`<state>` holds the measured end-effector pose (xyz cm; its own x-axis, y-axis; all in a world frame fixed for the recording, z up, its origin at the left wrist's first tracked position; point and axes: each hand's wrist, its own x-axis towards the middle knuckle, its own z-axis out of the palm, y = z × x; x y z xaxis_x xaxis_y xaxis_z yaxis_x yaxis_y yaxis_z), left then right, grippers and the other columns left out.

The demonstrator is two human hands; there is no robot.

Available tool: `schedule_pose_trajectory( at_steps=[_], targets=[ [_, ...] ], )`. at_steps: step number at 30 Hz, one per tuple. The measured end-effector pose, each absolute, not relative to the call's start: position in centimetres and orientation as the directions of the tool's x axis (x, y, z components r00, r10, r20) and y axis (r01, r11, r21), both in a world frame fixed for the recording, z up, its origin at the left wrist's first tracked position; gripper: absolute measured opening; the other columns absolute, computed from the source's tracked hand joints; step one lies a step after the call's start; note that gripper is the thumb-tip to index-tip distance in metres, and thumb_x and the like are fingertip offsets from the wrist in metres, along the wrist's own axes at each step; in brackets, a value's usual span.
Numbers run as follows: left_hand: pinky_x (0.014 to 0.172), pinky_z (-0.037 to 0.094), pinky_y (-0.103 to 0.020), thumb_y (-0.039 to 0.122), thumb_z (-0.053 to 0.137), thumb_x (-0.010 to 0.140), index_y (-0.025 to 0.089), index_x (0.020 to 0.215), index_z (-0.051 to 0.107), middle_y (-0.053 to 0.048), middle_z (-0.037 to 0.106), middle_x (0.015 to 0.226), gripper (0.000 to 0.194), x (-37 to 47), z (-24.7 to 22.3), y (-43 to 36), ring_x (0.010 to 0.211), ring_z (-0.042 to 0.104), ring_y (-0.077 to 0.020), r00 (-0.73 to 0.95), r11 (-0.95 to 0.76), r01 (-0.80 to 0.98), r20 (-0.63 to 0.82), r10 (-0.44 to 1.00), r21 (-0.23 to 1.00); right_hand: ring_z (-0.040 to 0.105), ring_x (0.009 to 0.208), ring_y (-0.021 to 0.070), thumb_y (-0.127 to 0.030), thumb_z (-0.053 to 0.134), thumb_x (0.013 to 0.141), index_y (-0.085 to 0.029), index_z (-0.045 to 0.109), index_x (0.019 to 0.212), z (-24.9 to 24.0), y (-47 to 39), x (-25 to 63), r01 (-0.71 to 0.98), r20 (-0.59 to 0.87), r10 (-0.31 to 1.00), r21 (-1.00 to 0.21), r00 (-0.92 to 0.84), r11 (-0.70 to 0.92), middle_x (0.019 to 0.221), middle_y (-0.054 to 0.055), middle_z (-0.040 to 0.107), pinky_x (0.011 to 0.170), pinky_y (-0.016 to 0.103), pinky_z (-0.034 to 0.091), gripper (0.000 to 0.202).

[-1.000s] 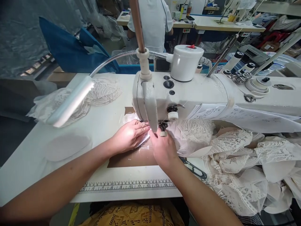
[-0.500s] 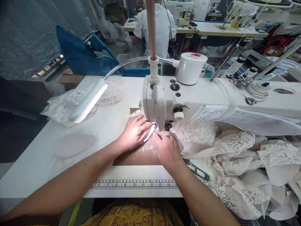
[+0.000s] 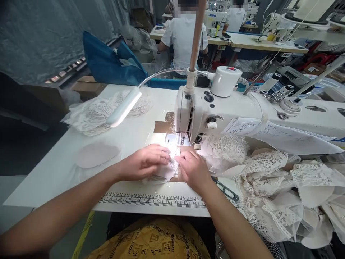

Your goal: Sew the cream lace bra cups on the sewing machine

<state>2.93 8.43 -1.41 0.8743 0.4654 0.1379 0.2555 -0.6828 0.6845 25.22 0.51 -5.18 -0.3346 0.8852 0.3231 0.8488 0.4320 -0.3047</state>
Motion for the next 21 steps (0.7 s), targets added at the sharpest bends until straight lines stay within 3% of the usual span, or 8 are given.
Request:
schedule_pose_trajectory(
  at_steps=[2,4,7,9,12,15,18,21],
  targets=[
    [0.097,0.047,-0.039,0.013,0.046,0.085,0.017,0.105,0.069,-0.007,0.069,0.110,0.030,2.9,-1.1,8.7,0.107,0.061,-0.0199,0.759,-0.633,0.310,0.216,0.614,0.709,0.052,0.081,0.0177,-0.004,0.044,0.083,-0.019,0.068,0.103,-5.0,0.5,25.0,0.845,0.295,0.888,-0.309,-0.353,0.438,0.088,0.005,0.064,0.070,0.027,0.039,0.035],
    [0.087,0.050,-0.035,0.018,0.048,0.086,0.015,0.110,0.065,-0.010,0.066,0.114,0.030,3.2,-1.0,9.6,0.101,0.062,-0.0205,0.649,-0.582,0.452,0.199,0.735,0.676,0.051,0.080,0.0177,-0.003,0.044,0.082,-0.019,0.069,0.101,-5.0,0.6,24.7,0.859,0.263,0.897,-0.287,-0.354,0.423,0.086,0.005,0.063,0.069,0.027,0.037,0.035],
    [0.069,0.047,-0.030,0.024,0.055,0.081,0.015,0.109,0.064,-0.008,0.067,0.101,0.031,3.9,-1.0,11.4,0.084,0.062,-0.0211,0.647,-0.531,0.625,0.001,0.763,0.572,0.049,0.078,0.0181,-0.002,0.046,0.080,-0.018,0.069,0.100,-5.1,0.7,24.5,0.891,0.240,0.914,-0.243,-0.328,0.384,0.085,0.006,0.062,0.067,0.028,0.035,0.035],
    [0.057,0.040,-0.026,0.024,0.057,0.078,0.015,0.093,0.066,-0.003,0.064,0.077,0.020,4.3,-1.1,12.4,0.068,0.057,-0.0172,0.687,-0.486,0.646,-0.172,0.706,0.589,0.048,0.077,0.0181,-0.002,0.046,0.080,-0.018,0.069,0.102,-5.3,0.7,24.5,0.897,0.243,0.917,-0.238,-0.317,0.373,0.085,0.006,0.061,0.067,0.028,0.034,0.035],
    [0.051,0.031,-0.022,0.025,0.061,0.073,0.015,0.076,0.059,0.002,0.054,0.065,0.011,4.7,-1.3,13.3,0.056,0.047,-0.0115,0.755,-0.309,0.543,-0.292,0.587,0.781,0.047,0.077,0.0178,-0.003,0.047,0.082,-0.019,0.069,0.103,-5.5,0.7,24.7,0.893,0.249,0.916,-0.251,-0.314,0.374,0.083,0.005,0.059,0.066,0.028,0.033,0.034],
    [0.054,0.033,-0.021,0.026,0.069,0.069,0.015,0.069,0.048,0.002,0.054,0.070,0.023,4.9,-1.5,13.7,0.060,0.047,-0.0099,0.819,-0.013,0.334,-0.283,0.500,0.943,0.046,0.075,0.0173,-0.004,0.047,0.082,-0.019,0.069,0.100,-5.7,0.8,24.8,0.887,0.254,0.914,-0.263,-0.317,0.380,0.081,0.004,0.057,0.065,0.028,0.031,0.032],
    [0.060,0.036,-0.022,0.024,0.072,0.068,0.017,0.063,0.035,0.001,0.054,0.071,0.039,5.0,-1.6,13.8,0.066,0.050,-0.0095,0.823,0.251,0.132,-0.247,0.511,0.959,0.044,0.074,0.0169,-0.004,0.047,0.082,-0.020,0.070,0.099,-5.7,0.8,24.8,0.877,0.261,0.910,-0.281,-0.321,0.390,0.080,0.004,0.056,0.065,0.028,0.030,0.033],
    [0.059,0.036,-0.021,0.021,0.075,0.066,0.017,0.063,0.031,0.002,0.052,0.070,0.044,4.8,-1.6,14.0,0.064,0.049,-0.0074,0.772,0.352,0.047,-0.258,0.581,0.935,0.043,0.073,0.0166,-0.003,0.046,0.081,-0.020,0.069,0.098,-5.7,0.9,24.9,0.870,0.254,0.910,-0.294,-0.327,0.395,0.079,0.004,0.055,0.064,0.028,0.029,0.033]
  ],
)
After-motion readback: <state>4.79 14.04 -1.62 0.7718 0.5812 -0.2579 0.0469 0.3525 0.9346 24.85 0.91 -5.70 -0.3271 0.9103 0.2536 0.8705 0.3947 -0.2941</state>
